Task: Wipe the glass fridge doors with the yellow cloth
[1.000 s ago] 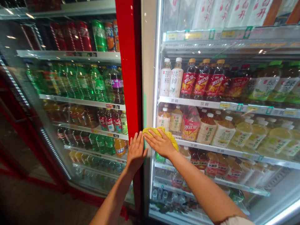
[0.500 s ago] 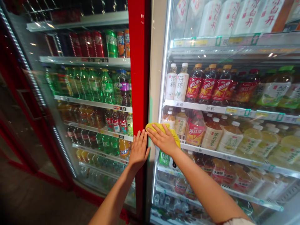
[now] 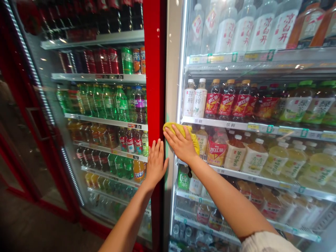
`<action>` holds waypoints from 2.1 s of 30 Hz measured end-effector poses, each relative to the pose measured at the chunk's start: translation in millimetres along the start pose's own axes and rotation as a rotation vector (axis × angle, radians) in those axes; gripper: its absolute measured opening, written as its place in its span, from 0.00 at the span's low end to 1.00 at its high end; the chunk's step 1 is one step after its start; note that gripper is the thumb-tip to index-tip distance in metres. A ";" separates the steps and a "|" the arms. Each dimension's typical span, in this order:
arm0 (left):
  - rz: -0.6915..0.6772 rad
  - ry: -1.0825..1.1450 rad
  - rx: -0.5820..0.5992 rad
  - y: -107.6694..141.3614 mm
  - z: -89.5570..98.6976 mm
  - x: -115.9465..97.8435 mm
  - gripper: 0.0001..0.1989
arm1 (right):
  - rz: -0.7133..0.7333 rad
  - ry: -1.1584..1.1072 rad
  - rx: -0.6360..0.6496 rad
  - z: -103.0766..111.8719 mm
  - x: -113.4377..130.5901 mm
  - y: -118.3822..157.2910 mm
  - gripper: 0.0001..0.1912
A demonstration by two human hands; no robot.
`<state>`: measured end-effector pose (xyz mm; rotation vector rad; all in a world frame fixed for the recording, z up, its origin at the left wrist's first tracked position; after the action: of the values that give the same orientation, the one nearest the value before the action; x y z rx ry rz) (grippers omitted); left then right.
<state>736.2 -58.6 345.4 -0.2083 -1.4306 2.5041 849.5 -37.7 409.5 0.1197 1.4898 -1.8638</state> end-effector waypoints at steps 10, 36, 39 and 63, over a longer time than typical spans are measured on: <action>-0.004 0.057 -0.037 -17.9 -3.2 -14.0 0.44 | -0.143 0.053 0.003 15.7 -25.4 19.2 0.32; -0.115 0.209 -0.134 -44.7 -22.4 -77.1 0.39 | -0.180 0.211 0.022 40.1 -51.1 77.6 0.28; -0.128 0.201 -0.122 -47.3 -24.8 -86.7 0.39 | -0.378 0.232 -0.038 56.1 -88.4 84.0 0.31; -0.259 0.268 -0.144 -52.8 -53.0 -159.5 0.44 | -0.498 0.353 -0.014 70.2 -108.6 161.2 0.33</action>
<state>909.7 -34.5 364.0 -0.3473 -1.4253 2.0819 1048.2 -56.4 355.7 0.0779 1.9038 -2.3137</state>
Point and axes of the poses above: each hand's wrist, its own y-axis away from the middle knuckle, its own z-axis out of the back of the hand, x = y × z, the point moved 7 cm from there along -y, towards the middle knuckle, and after that the axes turned 2 degrees about x, right-handed, at the moved point
